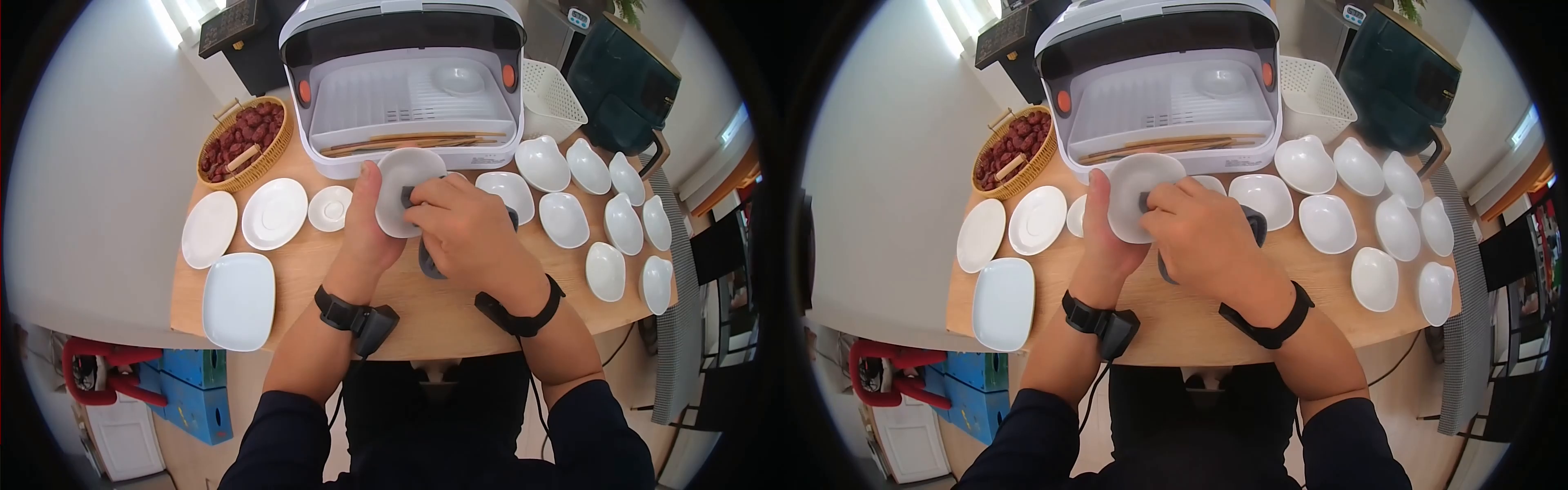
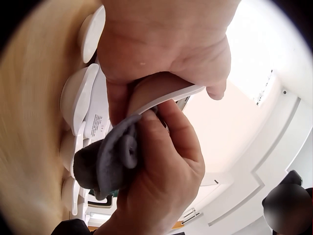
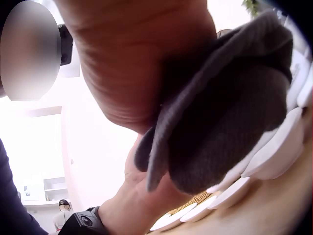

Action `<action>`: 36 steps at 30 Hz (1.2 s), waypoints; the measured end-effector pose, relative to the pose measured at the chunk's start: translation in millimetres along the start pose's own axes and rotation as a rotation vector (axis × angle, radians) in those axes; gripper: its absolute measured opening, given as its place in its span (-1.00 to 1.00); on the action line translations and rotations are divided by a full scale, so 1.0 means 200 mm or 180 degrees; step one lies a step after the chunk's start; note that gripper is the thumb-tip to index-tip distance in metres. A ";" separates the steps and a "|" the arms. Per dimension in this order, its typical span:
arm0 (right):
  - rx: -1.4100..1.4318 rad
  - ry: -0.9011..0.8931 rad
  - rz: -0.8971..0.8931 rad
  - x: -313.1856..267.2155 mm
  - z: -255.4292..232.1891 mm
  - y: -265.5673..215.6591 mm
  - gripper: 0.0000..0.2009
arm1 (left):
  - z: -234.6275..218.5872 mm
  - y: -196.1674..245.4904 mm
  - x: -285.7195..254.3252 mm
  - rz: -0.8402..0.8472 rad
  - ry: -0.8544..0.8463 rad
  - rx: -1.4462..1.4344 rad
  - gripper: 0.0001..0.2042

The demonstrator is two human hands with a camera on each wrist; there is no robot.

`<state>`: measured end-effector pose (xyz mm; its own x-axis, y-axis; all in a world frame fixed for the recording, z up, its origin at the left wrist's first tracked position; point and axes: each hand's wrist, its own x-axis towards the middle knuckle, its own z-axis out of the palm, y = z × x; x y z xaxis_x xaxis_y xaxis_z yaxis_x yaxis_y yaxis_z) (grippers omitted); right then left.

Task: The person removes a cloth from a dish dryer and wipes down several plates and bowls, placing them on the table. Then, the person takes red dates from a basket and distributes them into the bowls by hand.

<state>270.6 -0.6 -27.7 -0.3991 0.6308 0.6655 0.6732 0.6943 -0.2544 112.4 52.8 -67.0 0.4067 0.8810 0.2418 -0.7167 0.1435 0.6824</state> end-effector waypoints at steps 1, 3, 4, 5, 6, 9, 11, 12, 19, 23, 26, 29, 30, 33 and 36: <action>0.0003 0.0011 0.0008 0.00 0.01 0.01 -0.85 | 0.01 0.00 0.00 -0.0009 -0.0003 0.0010 -0.35; -0.0603 0.0578 0.0067 0.01 0.03 0.03 -0.88 | 0.04 -0.02 -0.02 -0.0118 -0.0031 0.0153 -0.33; -0.0612 0.0580 0.0089 0.01 0.04 0.04 -0.88 | 0.07 -0.03 -0.02 -0.0139 -0.0040 0.0150 -0.33; -0.0486 0.0782 0.0182 0.01 0.06 0.05 -0.87 | 0.10 -0.04 -0.03 -0.0275 0.0030 0.0160 -0.32; -0.0359 0.0983 0.0266 0.02 0.07 0.05 -0.87 | 0.11 -0.05 -0.03 -0.0402 0.0102 0.0169 -0.31; 0.1136 0.1102 0.0543 0.04 0.05 0.00 -0.87 | 0.03 -0.08 -0.02 -0.0497 -0.0063 0.0095 -0.30; 0.1571 0.0526 0.0600 0.04 -0.01 0.01 -0.86 | -0.01 -0.06 -0.03 -0.0555 -0.0179 0.0188 -0.29; 0.2000 -0.0059 0.0653 0.04 -0.03 0.01 -0.86 | -0.02 -0.05 -0.03 -0.0613 -0.0291 0.0282 -0.28; -0.0072 0.0308 0.0725 0.01 0.04 0.04 -0.85 | 0.07 -0.07 -0.03 -0.0183 0.0011 0.0446 -0.33; 0.0618 0.0822 0.0468 0.02 0.06 0.04 -0.91 | 0.04 -0.08 -0.02 -0.0237 -0.0021 0.0456 -0.35; 0.2147 -0.0125 0.0635 0.01 -0.01 0.06 -0.91 | 0.04 -0.03 -0.03 -0.0267 -0.0013 0.0348 -0.36; 0.3488 -0.1420 0.0768 0.00 -0.12 0.14 -0.90 | 0.01 0.04 0.02 -0.0174 -0.0150 0.0095 -0.38; 0.3759 -0.0947 0.0699 0.00 -0.14 0.14 -0.90 | -0.01 0.07 0.03 -0.0169 -0.0361 -0.0117 -0.39; 0.4470 0.0717 0.1365 0.01 -0.15 0.16 -0.83 | 0.01 0.10 0.01 0.0061 0.0043 -0.0242 -0.40; 0.4033 0.1169 0.1961 0.02 -0.12 0.22 -0.77 | -0.01 0.08 0.02 -0.0172 -0.0140 -0.0175 -0.39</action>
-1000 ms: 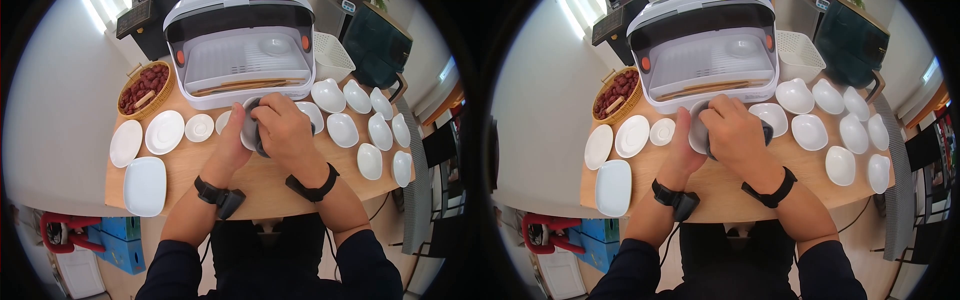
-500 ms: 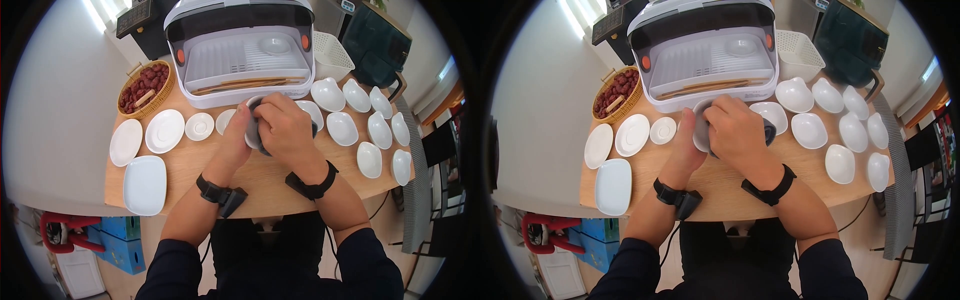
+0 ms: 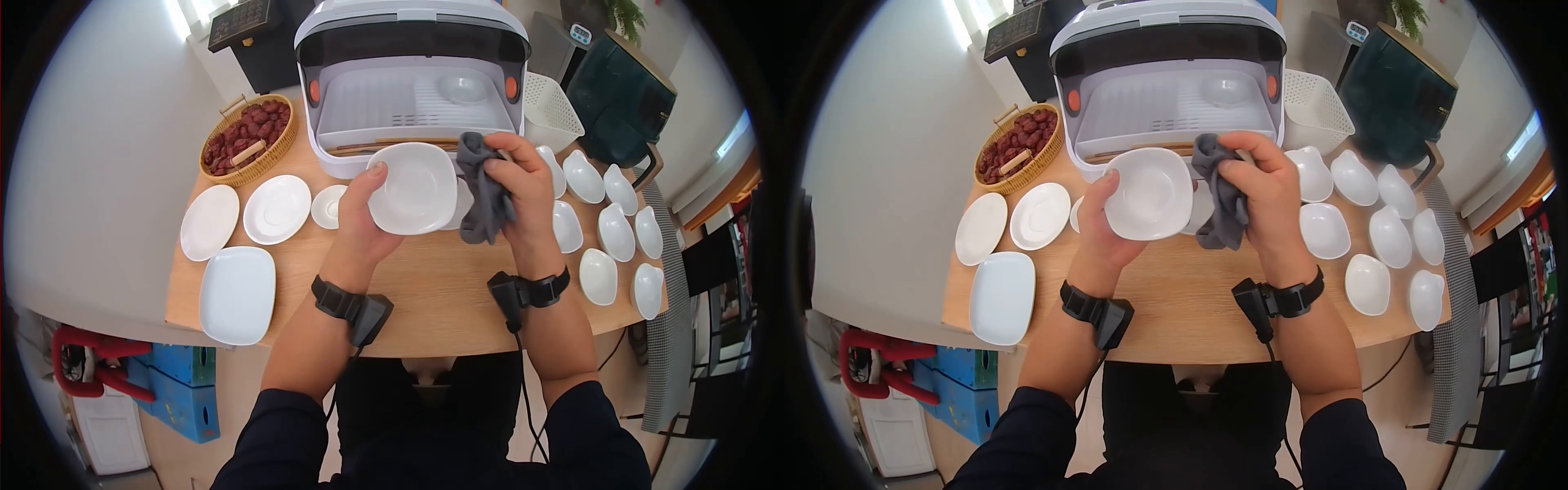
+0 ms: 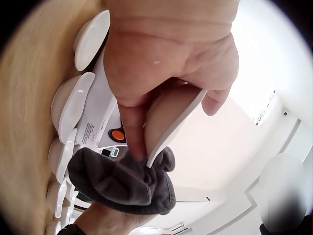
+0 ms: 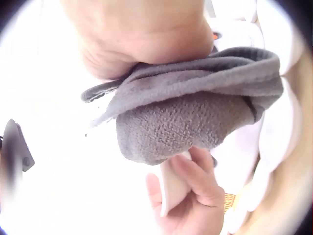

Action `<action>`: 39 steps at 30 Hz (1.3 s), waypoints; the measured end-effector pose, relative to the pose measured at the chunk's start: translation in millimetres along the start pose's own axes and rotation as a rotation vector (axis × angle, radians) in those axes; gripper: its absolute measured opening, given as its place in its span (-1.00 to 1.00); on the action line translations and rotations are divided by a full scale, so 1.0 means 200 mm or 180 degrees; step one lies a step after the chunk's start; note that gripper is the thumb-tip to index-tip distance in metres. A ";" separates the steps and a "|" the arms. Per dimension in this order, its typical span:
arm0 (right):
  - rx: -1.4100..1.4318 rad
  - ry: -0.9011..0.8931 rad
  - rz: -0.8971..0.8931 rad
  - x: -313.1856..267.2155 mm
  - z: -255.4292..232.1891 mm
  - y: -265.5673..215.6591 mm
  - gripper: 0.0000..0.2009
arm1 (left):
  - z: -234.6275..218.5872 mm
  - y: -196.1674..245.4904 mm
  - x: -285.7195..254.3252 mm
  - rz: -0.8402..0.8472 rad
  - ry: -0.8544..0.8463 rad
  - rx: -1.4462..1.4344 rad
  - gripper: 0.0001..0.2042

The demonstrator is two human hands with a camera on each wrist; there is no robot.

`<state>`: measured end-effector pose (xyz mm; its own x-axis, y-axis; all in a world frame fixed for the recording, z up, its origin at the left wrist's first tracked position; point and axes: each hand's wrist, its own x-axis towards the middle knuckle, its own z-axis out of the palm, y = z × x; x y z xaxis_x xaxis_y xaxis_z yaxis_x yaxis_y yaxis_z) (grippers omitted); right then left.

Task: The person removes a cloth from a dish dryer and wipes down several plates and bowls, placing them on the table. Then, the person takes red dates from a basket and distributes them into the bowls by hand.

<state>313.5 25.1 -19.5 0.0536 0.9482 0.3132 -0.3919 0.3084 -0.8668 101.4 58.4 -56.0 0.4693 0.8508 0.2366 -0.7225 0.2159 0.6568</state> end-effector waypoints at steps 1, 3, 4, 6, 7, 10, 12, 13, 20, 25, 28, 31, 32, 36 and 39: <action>0.0041 0.0007 0.0114 0.01 0.00 0.06 -0.74 | 0.01 -0.01 0.00 -0.0003 -0.0010 -0.0018 -0.39; 0.0085 0.0037 0.0230 0.01 0.01 0.11 -0.70 | 0.02 -0.02 0.00 -0.0192 0.0206 0.0330 -0.40; 0.0147 0.0118 0.0294 0.01 0.03 0.13 -0.68 | 0.02 -0.03 0.01 -0.0195 0.0201 0.0329 -0.40; 0.0201 0.0219 0.0361 0.01 0.04 0.14 -0.68 | 0.02 -0.03 0.01 0.0010 0.0254 0.0989 -0.45; 0.0189 0.0207 0.0364 0.01 0.04 0.13 -0.68 | 0.02 -0.04 0.02 0.0024 0.0258 0.0978 -0.45; 0.0299 0.0294 0.0344 0.00 0.07 0.12 -0.68 | 0.03 -0.05 0.02 0.0289 0.0786 0.1598 -0.59; 0.0076 0.0290 0.0124 -0.02 0.09 0.12 -0.68 | 0.02 -0.06 0.03 0.0583 0.1070 0.1993 -0.64; 0.0073 0.0294 0.0123 -0.02 0.08 0.12 -0.68 | 0.01 -0.06 0.03 0.0579 0.1067 0.1989 -0.64; 0.0188 -0.0145 0.0533 -0.04 0.11 0.07 -0.66 | 0.06 -0.11 -0.02 0.0248 0.0759 0.3127 -0.69; 0.0559 -0.0038 0.1155 -0.05 0.13 0.09 -0.64 | 0.08 -0.09 -0.03 0.0817 0.1071 0.3478 -0.69; 0.0588 -0.0023 0.1637 -0.05 0.10 0.14 -0.66 | 0.08 -0.09 -0.03 0.1340 0.1183 0.3409 -0.69; 0.0883 -0.0186 0.1899 -0.08 0.14 0.18 -0.66 | 0.05 -0.06 -0.01 0.1743 0.1622 0.3353 -0.70; 0.0706 0.0053 0.1740 -0.09 0.18 0.16 -0.67 | 0.03 -0.03 0.00 0.1691 0.1750 0.3366 -0.71; 0.0055 0.0321 0.0812 -0.06 0.18 0.16 -0.68 | -0.03 0.00 0.04 0.1233 0.1770 0.3357 -0.71; -0.0454 0.0366 0.0169 -0.07 0.17 0.13 -0.67 | 0.01 -0.05 0.02 0.0600 0.1312 0.3577 -0.68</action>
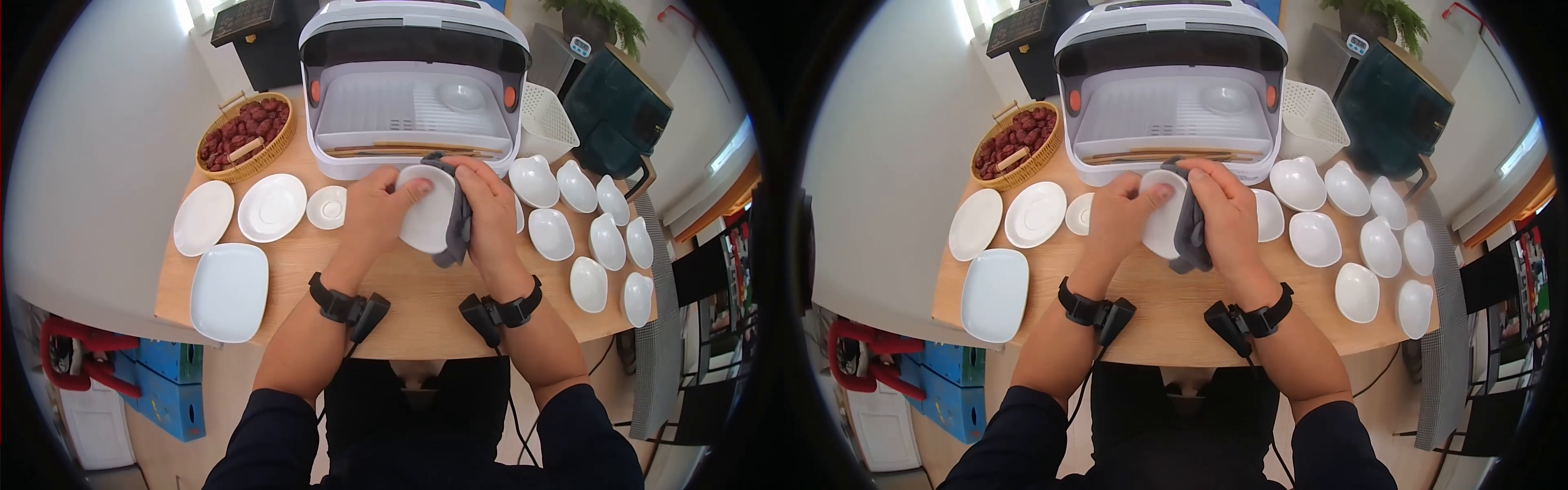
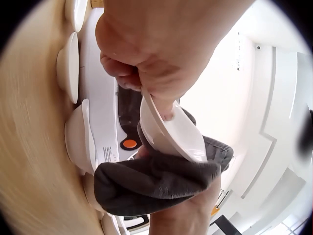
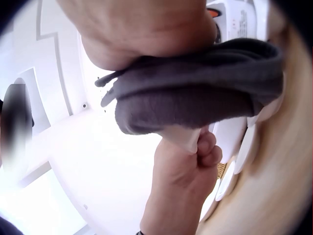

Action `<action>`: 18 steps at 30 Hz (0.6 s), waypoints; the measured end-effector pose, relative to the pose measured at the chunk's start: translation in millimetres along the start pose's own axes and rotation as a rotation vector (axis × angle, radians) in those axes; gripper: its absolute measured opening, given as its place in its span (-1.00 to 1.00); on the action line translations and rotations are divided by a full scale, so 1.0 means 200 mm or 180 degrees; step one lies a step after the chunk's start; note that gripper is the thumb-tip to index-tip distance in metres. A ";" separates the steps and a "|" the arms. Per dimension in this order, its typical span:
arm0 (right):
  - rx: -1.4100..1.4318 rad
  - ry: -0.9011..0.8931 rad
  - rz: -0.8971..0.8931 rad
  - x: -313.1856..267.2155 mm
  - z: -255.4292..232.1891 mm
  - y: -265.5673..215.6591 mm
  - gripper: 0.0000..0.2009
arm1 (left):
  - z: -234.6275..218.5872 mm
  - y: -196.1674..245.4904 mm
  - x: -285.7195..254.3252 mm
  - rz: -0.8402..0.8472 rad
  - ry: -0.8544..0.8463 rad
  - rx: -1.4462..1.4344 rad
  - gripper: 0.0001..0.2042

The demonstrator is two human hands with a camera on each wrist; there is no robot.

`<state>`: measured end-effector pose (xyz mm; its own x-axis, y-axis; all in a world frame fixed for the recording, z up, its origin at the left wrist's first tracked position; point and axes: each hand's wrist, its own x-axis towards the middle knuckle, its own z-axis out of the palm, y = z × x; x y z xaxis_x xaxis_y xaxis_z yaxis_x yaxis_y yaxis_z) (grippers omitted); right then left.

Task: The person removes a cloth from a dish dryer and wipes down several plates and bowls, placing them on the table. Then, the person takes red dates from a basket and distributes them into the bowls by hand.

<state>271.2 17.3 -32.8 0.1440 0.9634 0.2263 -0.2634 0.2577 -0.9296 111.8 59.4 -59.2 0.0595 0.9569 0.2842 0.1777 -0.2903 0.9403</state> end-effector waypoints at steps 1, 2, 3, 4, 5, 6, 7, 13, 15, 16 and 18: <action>-0.0004 -0.0139 0.0018 -0.01 -0.01 -0.03 -0.66 | 0.01 -0.01 -0.01 -0.0033 -0.0236 -0.0152 -0.67; -0.0008 -0.0278 0.0040 -0.01 -0.02 -0.05 -0.66 | 0.02 0.00 -0.02 -0.0050 -0.0256 -0.0152 -0.67; -0.0004 -0.0254 0.0053 -0.01 -0.02 -0.04 -0.66 | 0.01 0.02 -0.03 -0.0096 -0.0343 -0.0182 -0.67; 0.0262 -0.0321 0.0290 0.00 -0.02 -0.04 -0.65 | 0.01 0.03 -0.03 -0.0141 -0.0434 -0.0206 -0.67; 0.0529 -0.0392 0.0520 0.01 -0.02 -0.04 -0.65 | 0.01 0.04 -0.04 -0.0151 -0.0458 -0.0199 -0.67; 0.0534 -0.0375 0.0521 0.01 -0.03 -0.03 -0.65 | 0.00 0.05 -0.05 0.0134 -0.0359 -0.0143 -0.67; 0.0722 -0.0357 0.0923 0.01 -0.03 -0.03 -0.64 | 0.00 0.05 -0.06 0.0423 -0.0256 -0.0090 -0.68; 0.1217 -0.0556 0.1590 -0.02 0.01 0.04 -0.57 | -0.04 0.11 -0.02 0.0027 0.0879 -0.0597 -0.69; 0.0978 -0.0620 0.1615 0.00 0.01 0.02 -0.54 | -0.06 0.05 0.04 0.0274 0.1169 -0.0396 -0.69; 0.0972 -0.0671 0.1630 0.01 0.01 0.04 -0.54 | -0.07 0.01 0.05 0.0497 0.1383 -0.0211 -0.69; -0.0731 -0.0616 0.0080 0.01 0.01 0.04 -0.56 | -0.07 -0.01 0.04 0.0469 0.1278 -0.0013 -0.70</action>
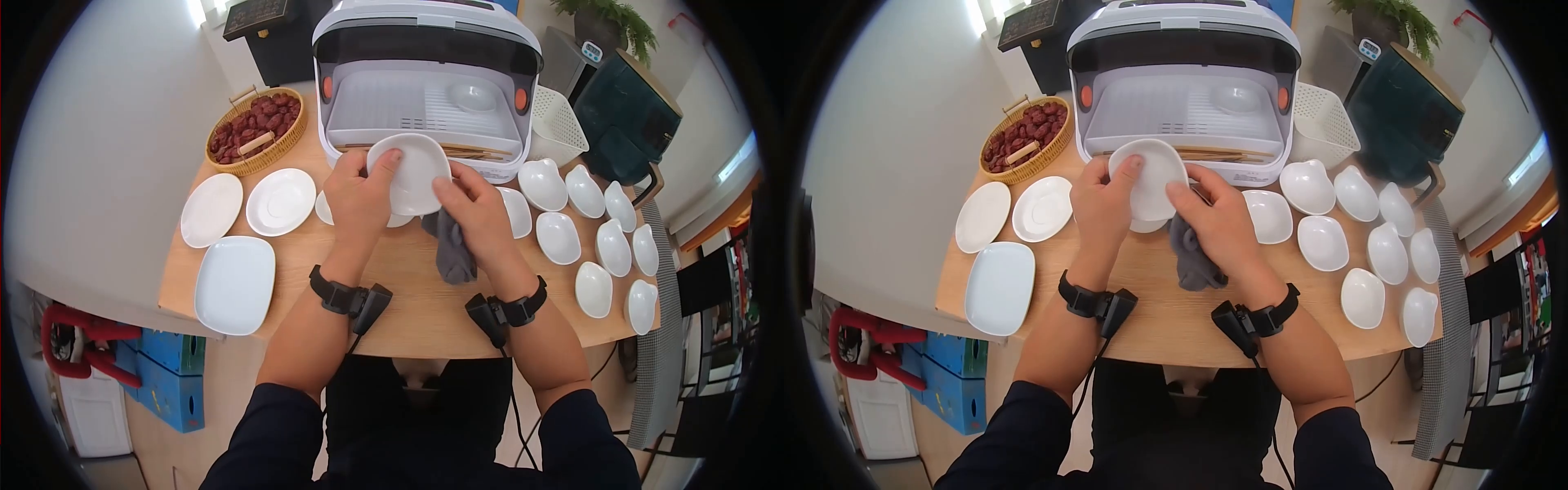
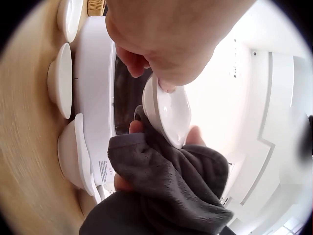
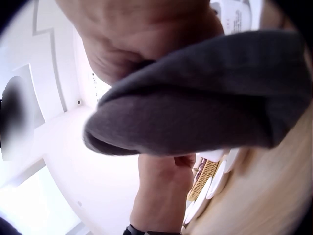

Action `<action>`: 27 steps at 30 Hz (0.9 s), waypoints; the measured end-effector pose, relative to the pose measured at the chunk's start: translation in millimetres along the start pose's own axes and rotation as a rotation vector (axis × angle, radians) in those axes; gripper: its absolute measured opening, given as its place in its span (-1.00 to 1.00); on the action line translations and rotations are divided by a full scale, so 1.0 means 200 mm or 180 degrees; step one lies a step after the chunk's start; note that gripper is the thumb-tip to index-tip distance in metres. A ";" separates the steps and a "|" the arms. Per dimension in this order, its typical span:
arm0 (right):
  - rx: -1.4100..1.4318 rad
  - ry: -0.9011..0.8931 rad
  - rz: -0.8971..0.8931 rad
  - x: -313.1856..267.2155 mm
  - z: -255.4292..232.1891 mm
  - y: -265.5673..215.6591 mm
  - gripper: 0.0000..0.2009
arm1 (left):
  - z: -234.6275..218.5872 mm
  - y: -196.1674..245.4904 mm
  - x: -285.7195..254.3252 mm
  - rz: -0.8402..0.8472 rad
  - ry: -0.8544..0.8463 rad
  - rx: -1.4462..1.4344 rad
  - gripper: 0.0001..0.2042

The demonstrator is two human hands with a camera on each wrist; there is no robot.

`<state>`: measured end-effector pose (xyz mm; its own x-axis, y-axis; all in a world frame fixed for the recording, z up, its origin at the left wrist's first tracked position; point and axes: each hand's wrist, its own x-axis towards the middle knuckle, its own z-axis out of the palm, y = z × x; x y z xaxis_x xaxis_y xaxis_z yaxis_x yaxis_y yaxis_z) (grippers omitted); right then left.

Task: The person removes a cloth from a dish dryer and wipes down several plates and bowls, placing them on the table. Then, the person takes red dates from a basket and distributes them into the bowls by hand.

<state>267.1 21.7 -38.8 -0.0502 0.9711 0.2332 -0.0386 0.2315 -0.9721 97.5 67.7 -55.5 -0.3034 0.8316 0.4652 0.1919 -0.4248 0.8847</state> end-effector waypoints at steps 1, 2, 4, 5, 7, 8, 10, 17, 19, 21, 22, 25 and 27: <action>-0.0020 0.0153 -0.0190 0.00 0.01 0.03 -0.59 | 0.01 0.00 -0.01 0.0011 -0.0155 0.0177 -0.72; -0.0025 0.0178 -0.0182 0.01 -0.02 0.03 -0.59 | 0.02 0.00 -0.01 0.0006 -0.0180 0.0170 -0.72; -0.0230 0.0085 0.0115 0.02 -0.07 0.03 -0.62 | 0.01 0.00 -0.02 -0.0301 -0.0757 -0.0759 -0.71; -0.0228 0.0093 0.0121 0.02 -0.07 0.03 -0.62 | 0.01 0.02 -0.02 -0.0307 -0.0765 -0.0757 -0.71; 0.0345 0.0003 0.0434 0.02 -0.07 0.03 -0.64 | 0.01 0.06 -0.02 -0.1290 -0.1471 -0.2532 -0.56; 0.0347 -0.0002 0.0431 0.02 -0.06 0.03 -0.64 | 0.01 0.05 -0.02 -0.1285 -0.1468 -0.2529 -0.56; 0.0113 0.0001 0.0310 0.01 -0.04 0.02 -0.66 | 0.00 0.01 -0.03 -0.1929 -0.1945 -0.3452 -0.47; -0.1109 0.1119 -0.0687 -0.02 -0.09 -0.11 -0.79 | 0.01 0.05 -0.02 -0.1866 -0.1600 -0.3429 -0.40; -0.1663 0.1106 -0.1527 -0.01 -0.06 -0.10 -0.83 | 0.02 0.04 -0.03 -0.1975 -0.1856 -0.3700 -0.36; -0.2214 0.1106 -0.2350 -0.02 -0.03 -0.08 -0.86 | 0.04 0.04 -0.05 -0.1952 -0.1963 -0.3714 -0.37; -0.2748 0.1056 -0.2473 -0.02 -0.02 -0.06 -0.87 | 0.05 0.04 -0.07 -0.1921 -0.2058 -0.3732 -0.39; -0.3383 0.1109 -0.2546 -0.03 0.00 -0.04 -0.88 | 0.09 0.08 -0.14 -0.2081 -0.1987 -0.3269 -0.39; -0.3469 0.1210 -0.2531 -0.03 0.02 -0.03 -0.88 | 0.11 0.08 -0.17 -0.2021 -0.2056 -0.3258 -0.37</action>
<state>263.7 14.6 -34.2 -0.1047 0.4759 0.8732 0.8644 0.4777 -0.1567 131.2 40.6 -58.4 0.4605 0.8786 0.1267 -0.6717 0.2515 0.6968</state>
